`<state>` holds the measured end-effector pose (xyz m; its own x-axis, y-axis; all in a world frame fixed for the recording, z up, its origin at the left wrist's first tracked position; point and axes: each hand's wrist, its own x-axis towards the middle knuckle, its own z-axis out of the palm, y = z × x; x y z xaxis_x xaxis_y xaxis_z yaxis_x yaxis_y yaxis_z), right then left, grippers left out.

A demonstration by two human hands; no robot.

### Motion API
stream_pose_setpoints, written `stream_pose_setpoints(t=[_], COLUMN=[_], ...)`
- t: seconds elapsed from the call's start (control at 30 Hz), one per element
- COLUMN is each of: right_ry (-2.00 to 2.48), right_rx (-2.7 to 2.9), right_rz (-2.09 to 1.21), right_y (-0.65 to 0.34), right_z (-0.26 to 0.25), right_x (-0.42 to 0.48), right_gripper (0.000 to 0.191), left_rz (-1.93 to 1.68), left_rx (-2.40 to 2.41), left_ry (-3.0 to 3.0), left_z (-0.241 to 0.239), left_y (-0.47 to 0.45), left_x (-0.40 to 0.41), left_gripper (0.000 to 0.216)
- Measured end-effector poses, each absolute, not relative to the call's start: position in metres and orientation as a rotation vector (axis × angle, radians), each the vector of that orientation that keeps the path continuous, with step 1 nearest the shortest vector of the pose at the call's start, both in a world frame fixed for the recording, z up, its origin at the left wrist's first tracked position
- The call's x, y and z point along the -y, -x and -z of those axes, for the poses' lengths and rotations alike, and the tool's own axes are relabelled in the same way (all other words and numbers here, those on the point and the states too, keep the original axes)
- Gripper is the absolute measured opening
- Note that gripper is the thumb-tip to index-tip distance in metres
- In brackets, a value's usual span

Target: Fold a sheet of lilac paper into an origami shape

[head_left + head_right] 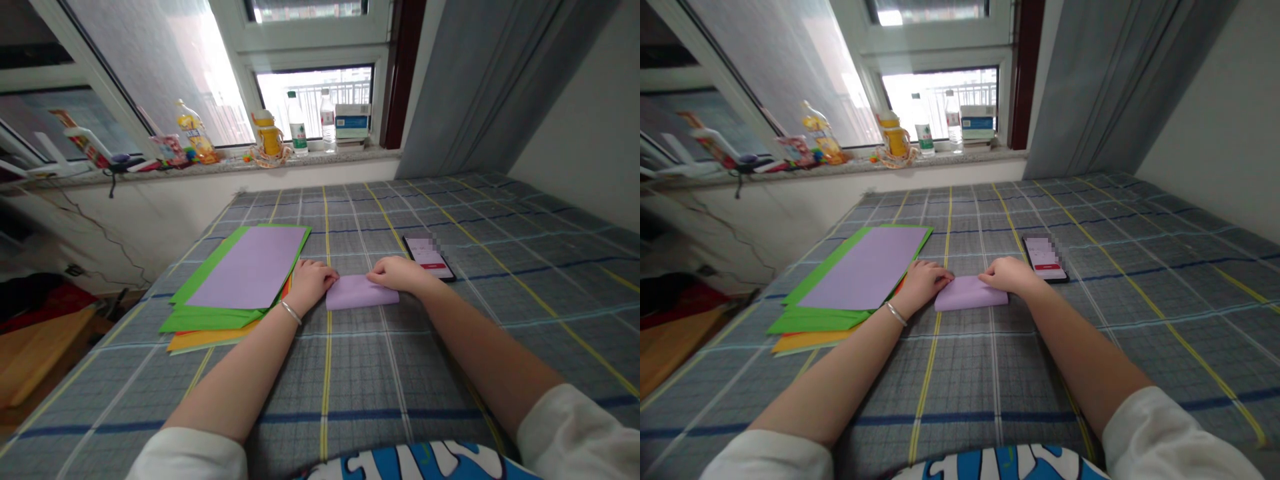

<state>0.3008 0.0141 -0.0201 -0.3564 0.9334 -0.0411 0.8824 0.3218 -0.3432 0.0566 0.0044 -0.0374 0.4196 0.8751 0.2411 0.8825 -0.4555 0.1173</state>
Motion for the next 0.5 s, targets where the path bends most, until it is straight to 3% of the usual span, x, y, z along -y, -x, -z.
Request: stream_pose_setpoints(t=[0.23, 0.5], right_ry=[1.735, 1.79], right_rx=[2.464, 2.506], right_rz=[0.14, 0.176], right_y=[-0.269, -0.258], right_z=[0.018, 0.016], right_x=[0.003, 0.012], right_gripper=[0.042, 0.047], left_rz=[0.357, 0.301], left_rx=[1.605, 1.661], left_ry=[2.645, 2.535], left_z=[0.03, 0.024], left_y=[-0.06, -0.075], left_x=[-0.004, 0.003], left_gripper=[0.018, 0.022])
